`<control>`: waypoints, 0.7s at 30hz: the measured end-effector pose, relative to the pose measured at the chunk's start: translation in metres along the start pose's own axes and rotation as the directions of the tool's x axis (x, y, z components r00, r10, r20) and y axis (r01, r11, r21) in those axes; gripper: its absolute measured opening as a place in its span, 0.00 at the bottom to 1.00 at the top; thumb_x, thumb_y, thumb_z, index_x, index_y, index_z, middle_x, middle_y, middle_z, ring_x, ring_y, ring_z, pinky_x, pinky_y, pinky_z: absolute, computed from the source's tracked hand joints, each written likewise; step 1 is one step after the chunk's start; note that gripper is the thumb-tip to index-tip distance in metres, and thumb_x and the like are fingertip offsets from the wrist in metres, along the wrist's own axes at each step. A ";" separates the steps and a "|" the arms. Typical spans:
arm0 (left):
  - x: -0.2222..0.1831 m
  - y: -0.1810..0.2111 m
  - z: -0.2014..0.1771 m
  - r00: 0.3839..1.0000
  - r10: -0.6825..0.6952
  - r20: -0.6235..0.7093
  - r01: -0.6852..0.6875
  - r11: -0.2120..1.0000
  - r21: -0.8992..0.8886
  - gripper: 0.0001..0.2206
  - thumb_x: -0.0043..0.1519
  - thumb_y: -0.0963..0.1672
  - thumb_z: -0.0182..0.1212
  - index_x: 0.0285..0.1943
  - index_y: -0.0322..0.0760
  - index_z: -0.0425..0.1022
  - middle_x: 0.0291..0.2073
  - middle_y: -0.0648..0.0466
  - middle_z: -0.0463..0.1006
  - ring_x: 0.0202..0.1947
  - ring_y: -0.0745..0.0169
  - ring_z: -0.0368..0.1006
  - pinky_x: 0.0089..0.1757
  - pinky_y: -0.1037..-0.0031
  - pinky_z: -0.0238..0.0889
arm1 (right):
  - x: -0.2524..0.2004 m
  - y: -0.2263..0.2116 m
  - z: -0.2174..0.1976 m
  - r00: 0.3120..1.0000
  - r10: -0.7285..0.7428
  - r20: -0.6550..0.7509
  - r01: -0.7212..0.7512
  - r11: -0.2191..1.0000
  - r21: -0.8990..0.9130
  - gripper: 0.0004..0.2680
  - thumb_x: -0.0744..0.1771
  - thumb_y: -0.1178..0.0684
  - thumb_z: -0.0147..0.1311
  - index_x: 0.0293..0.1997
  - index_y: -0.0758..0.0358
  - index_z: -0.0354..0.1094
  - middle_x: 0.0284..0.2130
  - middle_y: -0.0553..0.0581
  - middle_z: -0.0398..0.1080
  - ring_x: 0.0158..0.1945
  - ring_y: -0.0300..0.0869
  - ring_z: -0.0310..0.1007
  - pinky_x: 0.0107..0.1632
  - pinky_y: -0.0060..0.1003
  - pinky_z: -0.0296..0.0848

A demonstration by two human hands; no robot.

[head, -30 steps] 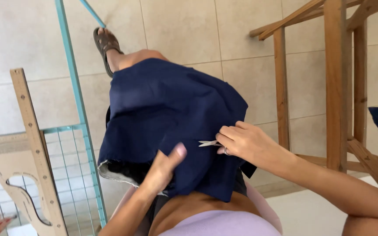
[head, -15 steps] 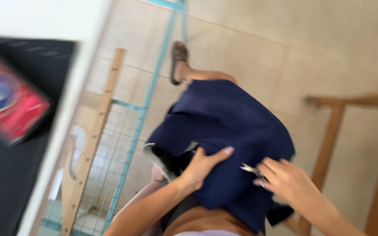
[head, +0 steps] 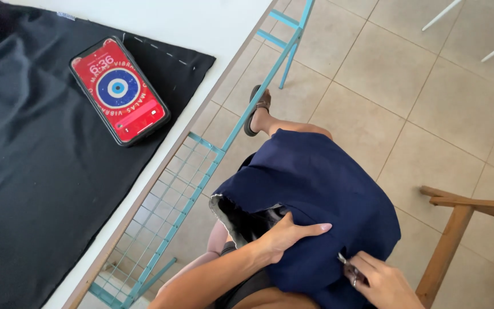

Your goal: Trimming excess fabric or threads from the lining of a blue garment using small scissors

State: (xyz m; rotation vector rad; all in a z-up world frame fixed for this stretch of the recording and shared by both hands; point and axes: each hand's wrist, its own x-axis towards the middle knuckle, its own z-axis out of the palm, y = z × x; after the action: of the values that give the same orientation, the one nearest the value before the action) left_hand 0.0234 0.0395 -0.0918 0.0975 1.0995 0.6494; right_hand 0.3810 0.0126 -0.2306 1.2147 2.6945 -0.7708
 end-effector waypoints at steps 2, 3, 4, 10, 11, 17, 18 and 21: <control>0.000 -0.003 -0.001 0.999 0.023 0.027 -0.023 1.000 0.003 0.34 0.48 0.48 0.77 0.67 0.38 0.78 0.60 0.50 0.84 0.60 0.59 0.80 0.61 0.67 0.75 | 0.000 -0.002 -0.025 0.998 0.029 0.053 -0.029 1.000 -0.002 0.11 0.66 0.47 0.61 0.55 0.43 0.72 0.51 0.39 0.75 0.43 0.37 0.82 0.41 0.39 0.84; 0.000 -0.004 -0.001 0.997 0.046 0.054 -0.047 0.999 0.009 0.33 0.48 0.48 0.76 0.66 0.38 0.79 0.60 0.51 0.85 0.61 0.60 0.80 0.62 0.68 0.73 | 0.001 -0.003 -0.037 0.993 0.059 0.101 -0.059 0.998 -0.003 0.13 0.66 0.51 0.60 0.56 0.43 0.71 0.51 0.37 0.74 0.43 0.36 0.82 0.41 0.39 0.83; -0.001 -0.003 -0.001 0.997 0.051 0.057 -0.052 0.999 0.006 0.33 0.48 0.48 0.76 0.66 0.38 0.79 0.60 0.51 0.85 0.61 0.60 0.80 0.62 0.68 0.73 | 0.002 -0.004 -0.051 0.993 0.058 0.099 -0.057 0.998 -0.008 0.13 0.66 0.51 0.60 0.56 0.43 0.71 0.51 0.37 0.74 0.43 0.36 0.82 0.41 0.39 0.83; -0.005 -0.003 0.000 1.000 -0.004 0.031 0.013 0.959 -0.282 0.27 0.53 0.46 0.74 0.64 0.33 0.82 0.57 0.47 0.86 0.56 0.56 0.82 0.59 0.66 0.76 | -0.013 0.006 -0.120 1.000 0.006 0.002 -0.006 0.984 -0.177 0.06 0.68 0.44 0.59 0.46 0.44 0.73 0.38 0.39 0.80 0.34 0.35 0.84 0.40 0.39 0.82; -0.002 -0.007 -0.003 0.999 0.032 0.007 -0.029 0.968 -0.251 0.28 0.54 0.46 0.73 0.65 0.30 0.81 0.58 0.45 0.86 0.57 0.54 0.82 0.60 0.65 0.75 | -0.016 0.005 -0.133 0.997 0.075 -0.003 -0.071 0.935 -0.348 0.06 0.67 0.44 0.59 0.47 0.40 0.69 0.40 0.36 0.77 0.38 0.35 0.83 0.39 0.39 0.80; 0.002 -0.035 -0.022 0.963 0.269 -0.010 -0.269 0.963 0.005 0.30 0.56 0.45 0.73 0.69 0.33 0.78 0.64 0.49 0.84 0.60 0.61 0.80 0.65 0.66 0.71 | -0.016 -0.051 -0.165 0.939 0.331 0.094 -0.279 0.891 -0.359 0.06 0.70 0.41 0.54 0.47 0.43 0.66 0.39 0.41 0.69 0.33 0.45 0.80 0.36 0.46 0.79; -0.003 -0.039 -0.023 0.927 0.375 -0.005 -0.374 0.925 0.066 0.31 0.55 0.44 0.75 0.70 0.33 0.76 0.64 0.50 0.83 0.61 0.62 0.79 0.67 0.67 0.69 | -0.016 -0.066 -0.169 0.956 0.288 0.059 -0.258 0.917 -0.304 0.09 0.70 0.38 0.55 0.50 0.44 0.67 0.41 0.41 0.68 0.32 0.44 0.79 0.34 0.45 0.79; -0.031 -0.021 -0.020 0.948 0.318 -0.024 -0.308 0.932 0.191 0.28 0.53 0.44 0.75 0.66 0.33 0.80 0.61 0.50 0.87 0.60 0.62 0.81 0.64 0.70 0.73 | 0.002 -0.119 -0.186 0.966 -0.135 -0.220 0.131 0.991 -0.035 0.18 0.67 0.45 0.63 0.61 0.62 0.72 0.53 0.53 0.76 0.51 0.36 0.83 0.59 0.34 0.81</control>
State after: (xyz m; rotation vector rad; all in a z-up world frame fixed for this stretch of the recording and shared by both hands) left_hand 0.0068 0.0009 -0.0848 0.4251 1.2075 0.8377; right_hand 0.3169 0.0365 -0.0211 1.1911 2.9829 -0.6554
